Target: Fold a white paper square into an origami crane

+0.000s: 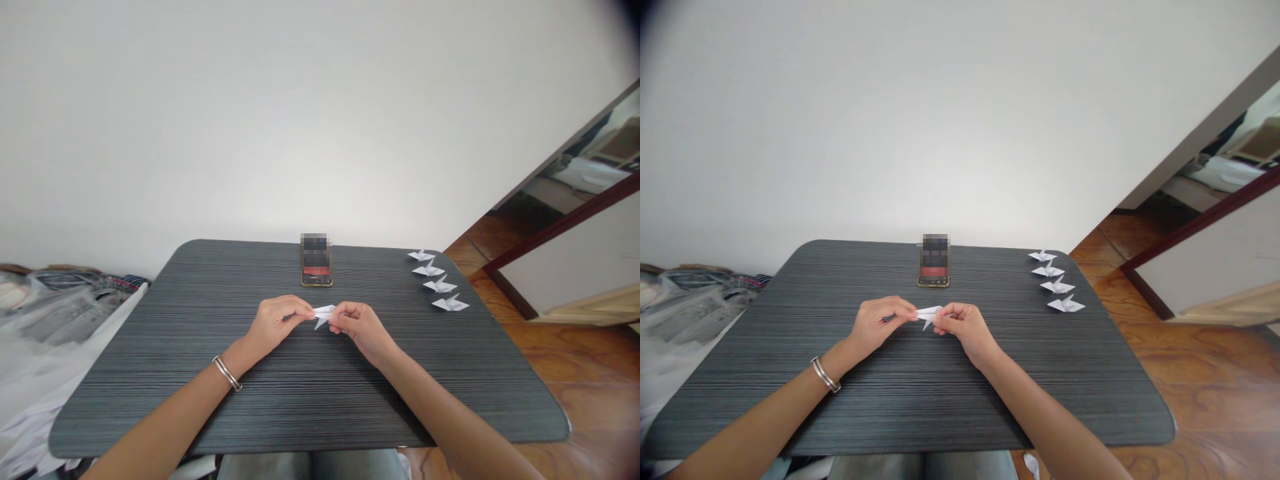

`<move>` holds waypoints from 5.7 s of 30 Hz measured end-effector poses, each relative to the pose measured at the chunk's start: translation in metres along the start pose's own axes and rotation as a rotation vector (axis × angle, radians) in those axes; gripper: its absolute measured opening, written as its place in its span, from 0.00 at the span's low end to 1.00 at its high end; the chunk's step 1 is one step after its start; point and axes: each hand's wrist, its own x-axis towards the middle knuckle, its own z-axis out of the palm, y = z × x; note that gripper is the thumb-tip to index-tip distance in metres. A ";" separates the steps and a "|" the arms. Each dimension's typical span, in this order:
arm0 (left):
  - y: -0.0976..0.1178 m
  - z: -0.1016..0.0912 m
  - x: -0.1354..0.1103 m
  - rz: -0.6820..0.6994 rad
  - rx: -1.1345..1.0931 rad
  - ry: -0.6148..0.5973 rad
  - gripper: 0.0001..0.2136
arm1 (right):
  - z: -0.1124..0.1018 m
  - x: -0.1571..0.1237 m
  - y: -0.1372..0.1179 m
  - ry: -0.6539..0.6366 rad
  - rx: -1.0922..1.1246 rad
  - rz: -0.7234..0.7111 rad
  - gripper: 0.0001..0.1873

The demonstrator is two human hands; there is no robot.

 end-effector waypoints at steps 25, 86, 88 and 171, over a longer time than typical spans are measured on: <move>0.002 0.002 -0.007 0.259 0.175 -0.066 0.07 | 0.008 -0.001 0.003 -0.090 0.098 0.127 0.16; 0.002 0.004 0.002 -0.222 0.030 -0.012 0.04 | 0.004 -0.004 0.002 0.120 -0.015 -0.100 0.13; 0.002 0.004 0.001 -0.217 0.034 -0.007 0.05 | 0.003 -0.004 0.003 0.122 -0.020 -0.106 0.13; 0.007 0.005 0.006 -0.650 -0.363 -0.100 0.10 | 0.001 -0.001 0.002 0.152 -0.089 -0.105 0.13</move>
